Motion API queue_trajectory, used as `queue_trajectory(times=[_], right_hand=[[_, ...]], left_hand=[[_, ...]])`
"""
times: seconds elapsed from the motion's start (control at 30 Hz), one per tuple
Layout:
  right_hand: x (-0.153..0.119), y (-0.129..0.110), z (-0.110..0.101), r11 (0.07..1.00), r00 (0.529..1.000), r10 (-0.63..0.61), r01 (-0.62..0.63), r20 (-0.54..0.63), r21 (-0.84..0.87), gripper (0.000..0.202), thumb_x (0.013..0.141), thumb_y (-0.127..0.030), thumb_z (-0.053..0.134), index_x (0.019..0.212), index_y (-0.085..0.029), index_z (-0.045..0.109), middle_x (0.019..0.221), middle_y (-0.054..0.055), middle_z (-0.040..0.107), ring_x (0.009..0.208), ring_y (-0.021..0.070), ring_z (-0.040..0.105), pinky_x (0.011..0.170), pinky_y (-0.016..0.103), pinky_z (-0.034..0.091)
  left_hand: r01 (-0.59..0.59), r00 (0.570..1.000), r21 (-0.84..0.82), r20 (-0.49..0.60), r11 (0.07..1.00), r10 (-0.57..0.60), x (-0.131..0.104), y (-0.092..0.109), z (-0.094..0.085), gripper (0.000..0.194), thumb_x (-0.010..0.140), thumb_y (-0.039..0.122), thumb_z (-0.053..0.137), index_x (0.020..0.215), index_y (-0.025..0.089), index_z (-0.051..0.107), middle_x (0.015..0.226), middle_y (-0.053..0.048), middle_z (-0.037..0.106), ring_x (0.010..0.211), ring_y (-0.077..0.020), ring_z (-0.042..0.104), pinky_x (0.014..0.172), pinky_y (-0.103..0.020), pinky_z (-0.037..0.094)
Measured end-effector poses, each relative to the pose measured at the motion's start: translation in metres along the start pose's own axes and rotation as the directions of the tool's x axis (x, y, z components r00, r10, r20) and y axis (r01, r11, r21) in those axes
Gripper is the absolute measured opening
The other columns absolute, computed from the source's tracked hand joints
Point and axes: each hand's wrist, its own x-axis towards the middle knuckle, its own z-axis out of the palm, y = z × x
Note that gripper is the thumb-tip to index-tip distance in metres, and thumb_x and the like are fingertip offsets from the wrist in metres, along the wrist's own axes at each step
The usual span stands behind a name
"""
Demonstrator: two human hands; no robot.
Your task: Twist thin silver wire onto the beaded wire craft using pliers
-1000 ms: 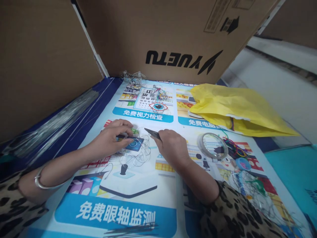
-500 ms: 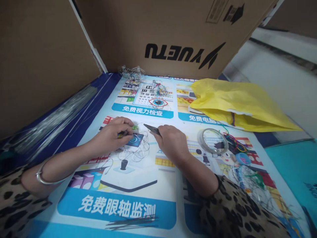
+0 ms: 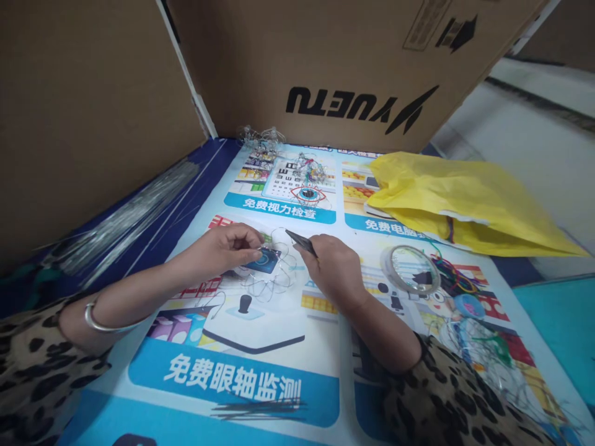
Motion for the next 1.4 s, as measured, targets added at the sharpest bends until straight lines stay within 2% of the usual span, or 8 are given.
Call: queue_trajectory(times=[0.1,0.37,0.6,0.7,0.93,1.17,1.3,1.4], right_hand=[[0.000,-0.002,-0.002,0.999,1.000,0.021,-0.021,-0.018,0.046,0.041,0.089,-0.048,0.035,0.067,-0.018,0.054,0.062,0.002,0.057,0.058,0.0141,0.050,0.055,0.024,0.032],[-0.001,-0.001,-0.002,0.996,0.999,0.039,-0.037,-0.023,0.079,0.041,0.089,-0.048,0.036,0.067,-0.018,0.053,0.062,0.002,0.056,0.057,0.0136,0.050,0.056,0.023,0.033],[-0.002,-0.002,-0.002,0.996,0.999,0.041,-0.040,-0.009,0.085,0.042,0.089,-0.048,0.036,0.066,-0.018,0.054,0.063,0.002,0.057,0.057,0.0132,0.050,0.056,0.023,0.033],[-0.002,-0.002,-0.003,0.996,0.999,0.036,-0.035,-0.012,0.083,0.041,0.089,-0.048,0.037,0.066,-0.018,0.054,0.063,0.002,0.057,0.056,0.0129,0.049,0.055,0.023,0.033],[-0.003,-0.001,-0.002,0.996,1.000,0.013,-0.011,-0.023,0.086,0.039,0.089,-0.045,0.037,0.069,-0.018,0.055,0.065,0.002,0.058,0.059,0.0130,0.051,0.057,0.023,0.034],[-0.004,0.000,0.000,0.997,0.999,-0.016,0.019,-0.037,0.072,0.040,0.090,-0.046,0.036,0.071,-0.017,0.056,0.065,0.003,0.059,0.063,0.0149,0.052,0.059,0.025,0.034],[-0.004,-0.001,0.000,0.998,0.999,-0.030,0.032,-0.037,0.063,0.041,0.090,-0.047,0.036,0.070,-0.017,0.056,0.064,0.003,0.058,0.063,0.0148,0.052,0.059,0.025,0.034],[-0.004,-0.001,0.000,0.998,0.998,-0.037,0.040,-0.043,0.058,0.040,0.090,-0.046,0.036,0.070,-0.017,0.057,0.065,0.003,0.058,0.065,0.0148,0.053,0.059,0.024,0.034]], left_hand=[[0.118,0.993,-0.150,0.049,0.982,-0.111,-0.003,0.003,0.002,0.013,0.073,0.027,0.061,0.077,0.016,0.055,0.073,-0.001,0.059,0.059,-0.0100,0.052,0.052,-0.022,0.041],[0.203,0.978,-0.232,0.097,0.951,-0.185,-0.006,0.012,0.004,0.015,0.077,0.028,0.057,0.083,0.014,0.058,0.078,-0.004,0.063,0.061,-0.0095,0.054,0.053,-0.020,0.042],[0.044,0.999,-0.237,0.017,0.970,-0.041,-0.005,0.007,0.006,0.010,0.073,0.021,0.061,0.075,0.015,0.053,0.073,-0.002,0.062,0.070,-0.0124,0.059,0.059,-0.022,0.044],[0.019,1.000,-0.262,0.015,0.965,-0.015,-0.006,0.008,0.005,0.011,0.073,0.019,0.061,0.074,0.015,0.051,0.074,-0.001,0.061,0.070,-0.0125,0.059,0.058,-0.022,0.044],[0.049,0.997,-0.391,0.077,0.919,-0.020,-0.008,0.016,0.006,0.014,0.072,0.016,0.061,0.074,0.014,0.047,0.090,-0.003,0.061,0.071,-0.0106,0.061,0.061,-0.023,0.045],[0.012,0.997,-0.350,0.076,0.937,0.016,-0.007,0.014,0.006,0.014,0.074,0.019,0.060,0.073,0.015,0.046,0.080,-0.002,0.059,0.069,-0.0102,0.057,0.062,-0.023,0.042],[0.025,0.997,-0.313,0.078,0.950,-0.001,-0.008,0.015,0.006,0.013,0.076,0.019,0.058,0.075,0.016,0.046,0.068,0.001,0.057,0.064,-0.0098,0.055,0.057,-0.022,0.040],[0.046,0.997,-0.298,0.078,0.954,-0.023,-0.008,0.018,0.007,0.013,0.075,0.020,0.058,0.075,0.017,0.046,0.066,0.002,0.056,0.063,-0.0098,0.056,0.055,-0.022,0.040]])
